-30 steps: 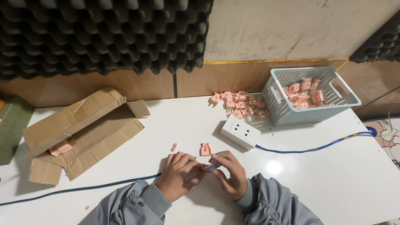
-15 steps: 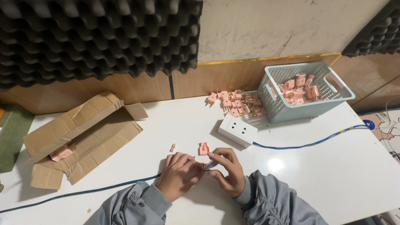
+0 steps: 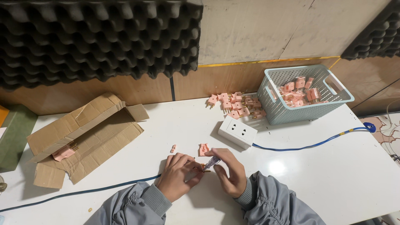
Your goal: The person uses a screwdriver to tighten screws on small pink electrical plug components. They handle the components one at a time, turning them over to access different sides, and place the finished pieces into a cardboard box.
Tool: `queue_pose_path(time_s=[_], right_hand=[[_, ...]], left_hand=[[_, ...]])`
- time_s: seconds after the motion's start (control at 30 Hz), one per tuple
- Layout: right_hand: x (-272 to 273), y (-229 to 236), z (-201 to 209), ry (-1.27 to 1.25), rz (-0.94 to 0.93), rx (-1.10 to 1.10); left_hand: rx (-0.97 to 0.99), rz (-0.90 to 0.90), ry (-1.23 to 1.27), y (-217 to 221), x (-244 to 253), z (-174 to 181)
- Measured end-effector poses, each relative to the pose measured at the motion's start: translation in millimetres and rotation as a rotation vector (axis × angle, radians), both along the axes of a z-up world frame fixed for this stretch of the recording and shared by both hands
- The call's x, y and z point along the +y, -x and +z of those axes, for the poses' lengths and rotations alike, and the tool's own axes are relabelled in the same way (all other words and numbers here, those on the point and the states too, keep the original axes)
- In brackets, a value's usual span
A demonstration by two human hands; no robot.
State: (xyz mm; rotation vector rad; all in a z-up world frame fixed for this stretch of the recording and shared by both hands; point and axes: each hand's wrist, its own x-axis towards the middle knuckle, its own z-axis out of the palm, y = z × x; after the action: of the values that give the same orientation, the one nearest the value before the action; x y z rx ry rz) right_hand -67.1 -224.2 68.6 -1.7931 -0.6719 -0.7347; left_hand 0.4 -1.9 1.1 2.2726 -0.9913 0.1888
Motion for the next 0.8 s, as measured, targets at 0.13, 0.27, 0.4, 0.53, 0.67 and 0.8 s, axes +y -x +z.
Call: queue_pose_path(time_s=[0.13, 0.27, 0.4, 0.53, 0.67, 0.8], right_hand=[[-8, -7, -18, 0.091, -0.102, 0.008], [-8, -8, -20, -0.058, 0.014, -0.033], [-4, -11, -13, -0.089, 0.008, -0.051], [-12, -13, -20, -0.049, 0.014, -0.060], [-8, -10, -14, -0.063, -0.007, -0.042], [-13, -14, -28, -0.036, 0.013, -0.051]], left_hand=[[-0.034, -0.056, -0.038, -9, 3, -1], [0.076, -0.063, -0.129, -1, 10, -10], [0.183, -0.056, -0.155, -3, 8, 9], [0.197, -0.052, -0.182, -2, 6, 20], [0.196, -0.043, -0.136, 0, 8, 10], [0.140, -0.033, -0.101, -1, 8, 8]])
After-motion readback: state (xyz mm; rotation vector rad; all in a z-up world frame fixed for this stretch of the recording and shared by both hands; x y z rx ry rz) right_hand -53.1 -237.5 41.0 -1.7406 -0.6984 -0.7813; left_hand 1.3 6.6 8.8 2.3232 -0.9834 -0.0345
